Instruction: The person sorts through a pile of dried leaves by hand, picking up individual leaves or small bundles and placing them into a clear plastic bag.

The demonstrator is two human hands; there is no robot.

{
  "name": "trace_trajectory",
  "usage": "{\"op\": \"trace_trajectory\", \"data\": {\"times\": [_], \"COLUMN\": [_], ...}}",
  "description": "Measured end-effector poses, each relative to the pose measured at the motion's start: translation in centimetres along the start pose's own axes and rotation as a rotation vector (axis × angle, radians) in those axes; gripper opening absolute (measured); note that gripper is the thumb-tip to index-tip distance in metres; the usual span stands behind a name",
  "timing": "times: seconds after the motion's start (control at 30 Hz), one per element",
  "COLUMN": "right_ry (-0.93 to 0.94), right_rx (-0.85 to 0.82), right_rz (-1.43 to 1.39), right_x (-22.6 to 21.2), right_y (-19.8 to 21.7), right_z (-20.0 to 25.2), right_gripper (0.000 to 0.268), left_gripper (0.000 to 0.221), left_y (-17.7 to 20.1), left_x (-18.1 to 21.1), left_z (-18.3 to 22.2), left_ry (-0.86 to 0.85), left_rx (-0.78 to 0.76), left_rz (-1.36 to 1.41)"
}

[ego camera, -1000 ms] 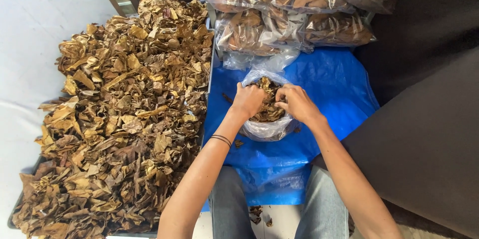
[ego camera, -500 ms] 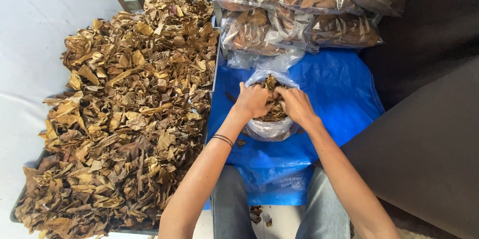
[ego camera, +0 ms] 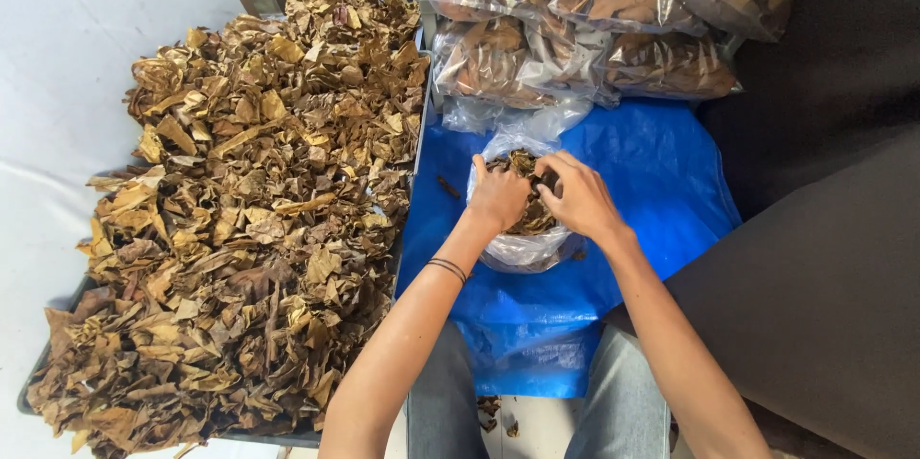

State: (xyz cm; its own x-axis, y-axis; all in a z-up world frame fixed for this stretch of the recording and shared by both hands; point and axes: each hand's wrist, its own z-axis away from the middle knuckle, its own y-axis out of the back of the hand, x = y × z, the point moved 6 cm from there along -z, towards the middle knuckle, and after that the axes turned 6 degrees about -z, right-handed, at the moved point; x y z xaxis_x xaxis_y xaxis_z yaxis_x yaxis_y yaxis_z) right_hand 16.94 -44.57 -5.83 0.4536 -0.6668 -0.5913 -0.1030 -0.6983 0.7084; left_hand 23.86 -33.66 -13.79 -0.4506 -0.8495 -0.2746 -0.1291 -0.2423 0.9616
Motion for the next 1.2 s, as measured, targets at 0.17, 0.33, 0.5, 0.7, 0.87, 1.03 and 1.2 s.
{"op": "trace_trajectory", "data": {"times": [0.17,0.33,0.5,0.7,0.87,1.03,1.2], "right_ry": [-0.040,-0.078,-0.015,-0.023,-0.058,-0.088,-0.176], "right_rx": [-0.074,-0.092,-0.027,0.032,0.034,-0.097,-0.170], "right_rz": [0.042,0.042,-0.122,-0.214,-0.210,-0.033,0.137], "right_x": [1.2,1.0,0.5,0.9,2.0,3.0,4.6], "right_y": [-1.5,-1.3,-0.5,-0.4,-1.0,-3.1,-4.6], "right_z": [-0.1,-0.3,-0.6,-0.7,-0.8,-0.4,-0.5], "right_gripper": [0.022,0.019,0.019,0.021,0.019,0.019,0.022], "left_gripper": [0.035,0.054,0.047,0.044,0.045,0.049,0.055], "left_y": [2.1,5.1,8.2,6.9,7.6,2.9,-0.4], "left_x": [0.2,0.1,-0.5,-1.2,-1.6,-1.1,-0.8], "left_z": [1.3,3.3,5.2,4.8,5.9,4.0,2.9], "left_ry": [-0.002,-0.040,-0.061,-0.104,-0.123,-0.120,-0.098], "left_rx": [-0.037,-0.067,-0.062,-0.054,-0.067,-0.105,-0.162], "left_rz": [0.030,0.040,0.182,0.303,0.333,0.178,0.076]}}
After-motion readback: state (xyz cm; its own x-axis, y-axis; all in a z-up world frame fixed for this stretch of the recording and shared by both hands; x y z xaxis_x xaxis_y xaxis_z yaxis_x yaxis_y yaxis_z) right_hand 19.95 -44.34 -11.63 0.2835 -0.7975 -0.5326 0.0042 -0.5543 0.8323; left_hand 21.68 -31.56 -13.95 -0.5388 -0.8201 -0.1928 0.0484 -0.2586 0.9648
